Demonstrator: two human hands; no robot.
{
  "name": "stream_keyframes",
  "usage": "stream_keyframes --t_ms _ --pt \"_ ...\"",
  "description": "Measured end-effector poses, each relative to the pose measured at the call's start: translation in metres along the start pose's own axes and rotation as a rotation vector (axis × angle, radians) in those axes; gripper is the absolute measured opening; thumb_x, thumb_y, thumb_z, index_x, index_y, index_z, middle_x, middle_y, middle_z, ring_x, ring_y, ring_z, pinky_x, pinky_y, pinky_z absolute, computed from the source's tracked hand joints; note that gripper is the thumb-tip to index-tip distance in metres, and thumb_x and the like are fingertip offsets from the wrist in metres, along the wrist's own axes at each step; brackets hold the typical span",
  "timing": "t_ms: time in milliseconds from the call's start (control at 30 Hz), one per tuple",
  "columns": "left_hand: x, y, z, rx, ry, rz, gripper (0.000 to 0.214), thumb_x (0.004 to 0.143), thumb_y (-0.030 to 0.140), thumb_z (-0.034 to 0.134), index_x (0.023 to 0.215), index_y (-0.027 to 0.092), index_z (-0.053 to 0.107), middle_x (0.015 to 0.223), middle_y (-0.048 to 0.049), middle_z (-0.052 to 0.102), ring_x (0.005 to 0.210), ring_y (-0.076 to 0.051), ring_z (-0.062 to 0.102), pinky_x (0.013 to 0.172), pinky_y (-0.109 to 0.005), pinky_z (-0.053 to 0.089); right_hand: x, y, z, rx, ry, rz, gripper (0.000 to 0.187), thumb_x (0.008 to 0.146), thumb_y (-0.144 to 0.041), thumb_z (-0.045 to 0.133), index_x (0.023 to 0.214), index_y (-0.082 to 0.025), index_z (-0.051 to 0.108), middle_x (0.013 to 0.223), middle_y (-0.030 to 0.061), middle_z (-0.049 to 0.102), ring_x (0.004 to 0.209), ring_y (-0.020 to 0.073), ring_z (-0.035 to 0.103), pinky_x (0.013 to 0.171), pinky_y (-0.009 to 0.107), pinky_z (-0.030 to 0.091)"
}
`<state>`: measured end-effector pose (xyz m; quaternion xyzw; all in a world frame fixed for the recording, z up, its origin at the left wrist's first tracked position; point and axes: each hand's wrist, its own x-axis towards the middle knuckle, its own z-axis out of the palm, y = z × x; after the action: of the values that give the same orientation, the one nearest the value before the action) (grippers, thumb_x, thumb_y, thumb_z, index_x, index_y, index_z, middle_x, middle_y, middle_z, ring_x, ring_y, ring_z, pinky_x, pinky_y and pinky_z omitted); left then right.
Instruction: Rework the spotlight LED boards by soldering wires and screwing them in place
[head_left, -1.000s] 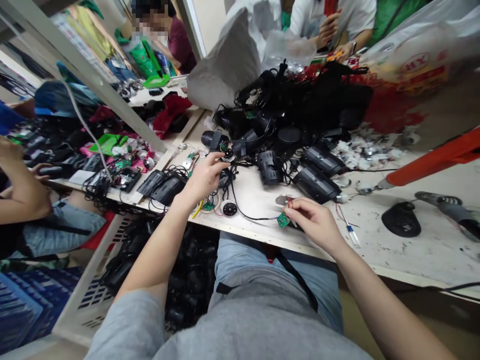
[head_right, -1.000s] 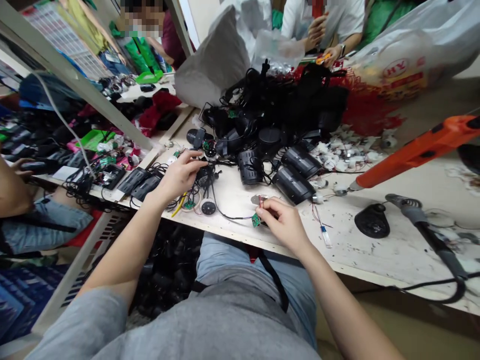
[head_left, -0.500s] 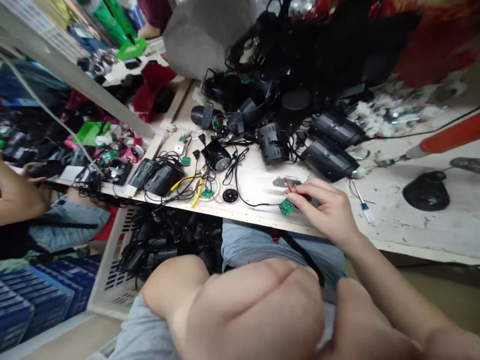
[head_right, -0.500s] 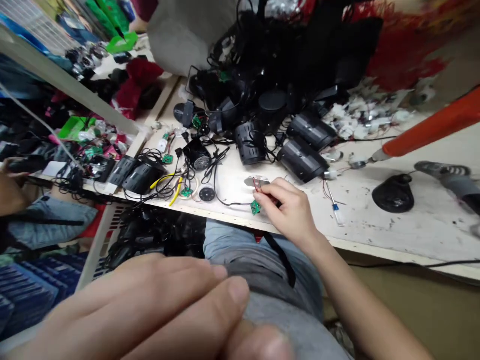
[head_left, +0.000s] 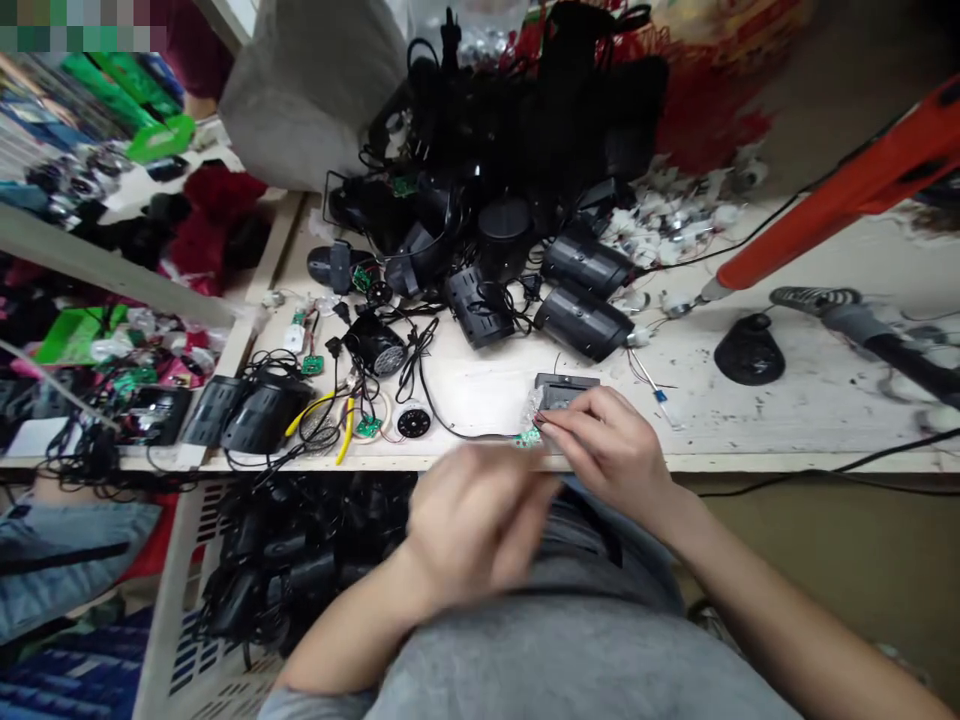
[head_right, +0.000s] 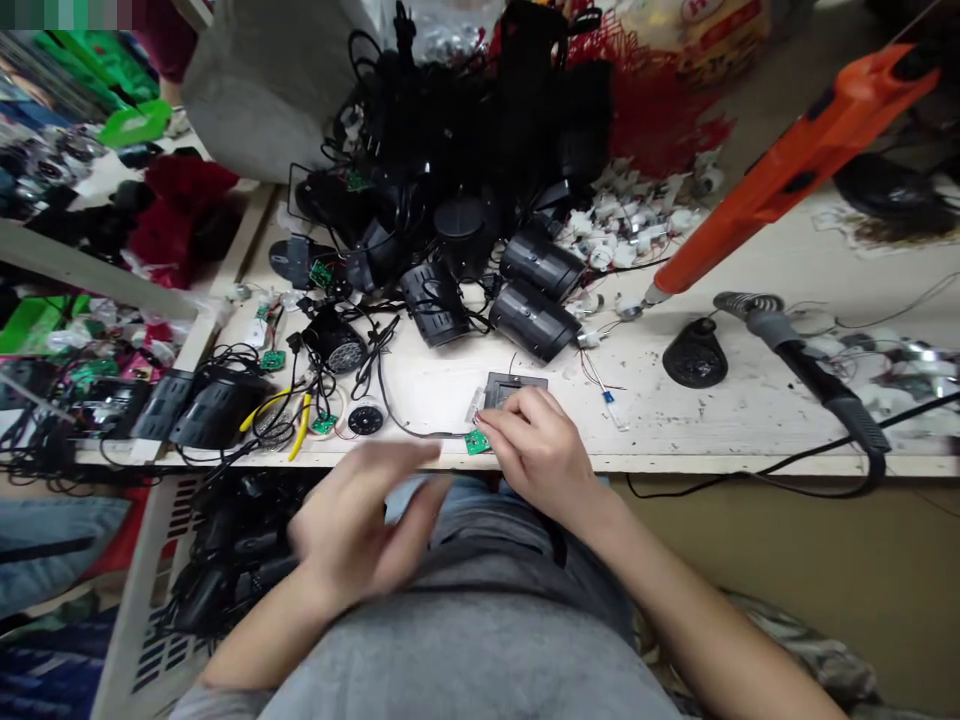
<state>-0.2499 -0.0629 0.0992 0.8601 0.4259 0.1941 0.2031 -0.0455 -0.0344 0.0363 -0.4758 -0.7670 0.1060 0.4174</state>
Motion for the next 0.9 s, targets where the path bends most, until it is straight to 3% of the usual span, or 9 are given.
stream_keyframes --t_ms 100,200,333,500,667,767,900 --pt "0.034 -0.026 0.043 -0.145 0.223 -0.060 0.041 0.099 0.037 0.058 0.137 0.026 0.052 0.103 -0.0080 0.068 0.089 -0.021 0.067 0.078 -0.037 0.060 -0.001 0.000 -0.006 -0.048 -0.039 -0.042 0.022 0.097 -0.016 0.054 0.102 -0.018 0.075 0.074 0.0049 0.061 0.071 0.0181 0.058 0.063 0.032 0.051" --pt "0.045 -0.038 0.064 -0.212 0.288 -0.025 0.044 0.095 0.042 0.063 0.132 0.019 0.054 0.107 -0.0111 0.065 0.100 -0.022 0.064 0.084 -0.037 0.058 -0.001 0.002 -0.011 -0.073 -0.049 -0.045 0.020 0.097 -0.015 0.054 0.100 -0.018 0.074 0.075 0.0048 0.064 0.070 0.0173 0.060 0.063 0.031 0.051" --pt "0.052 -0.040 0.067 -0.242 0.245 0.100 0.041 0.098 0.039 0.060 0.132 0.017 0.054 0.107 -0.0105 0.064 0.101 -0.022 0.062 0.088 -0.038 0.056 -0.002 0.009 -0.015 -0.070 -0.031 -0.004 0.018 0.097 -0.016 0.055 0.095 -0.019 0.072 0.075 0.0038 0.065 0.070 0.0172 0.062 0.063 0.030 0.052" --pt "0.062 -0.045 0.073 -0.177 0.171 0.157 0.033 0.099 0.037 0.058 0.125 0.018 0.059 0.107 -0.0091 0.066 0.101 -0.022 0.061 0.088 -0.037 0.055 -0.011 0.015 -0.023 -0.076 -0.037 0.004 0.014 0.096 -0.015 0.057 0.096 -0.017 0.071 0.077 0.0034 0.066 0.071 0.0161 0.063 0.065 0.028 0.052" --pt "0.065 -0.052 0.084 -0.087 0.297 0.268 0.017 0.098 0.017 0.056 0.113 0.018 0.063 0.101 -0.0078 0.068 0.094 -0.020 0.060 0.082 -0.034 0.055 -0.025 0.018 -0.026 -0.085 -0.109 0.063 0.015 0.098 -0.020 0.057 0.095 -0.018 0.071 0.076 0.0027 0.066 0.070 0.0155 0.064 0.063 0.028 0.051" --pt "0.068 -0.053 0.088 -0.096 0.384 0.356 0.022 0.095 0.005 0.053 0.110 0.017 0.063 0.102 -0.0082 0.069 0.093 -0.019 0.060 0.082 -0.033 0.055 -0.031 0.020 -0.024 -0.092 -0.122 0.083 0.017 0.099 -0.021 0.055 0.095 -0.019 0.071 0.077 0.0034 0.066 0.071 0.0162 0.064 0.065 0.029 0.051" --pt "0.072 -0.054 0.093 -0.076 0.409 0.412 0.024 0.093 0.003 0.052 0.111 0.016 0.062 0.100 -0.0091 0.069 0.092 -0.019 0.061 0.080 -0.033 0.056 -0.034 0.020 -0.020 -0.102 -0.122 0.093 0.018 0.100 -0.022 0.053 0.097 -0.018 0.070 0.079 0.0041 0.064 0.074 0.0168 0.062 0.067 0.030 0.051"
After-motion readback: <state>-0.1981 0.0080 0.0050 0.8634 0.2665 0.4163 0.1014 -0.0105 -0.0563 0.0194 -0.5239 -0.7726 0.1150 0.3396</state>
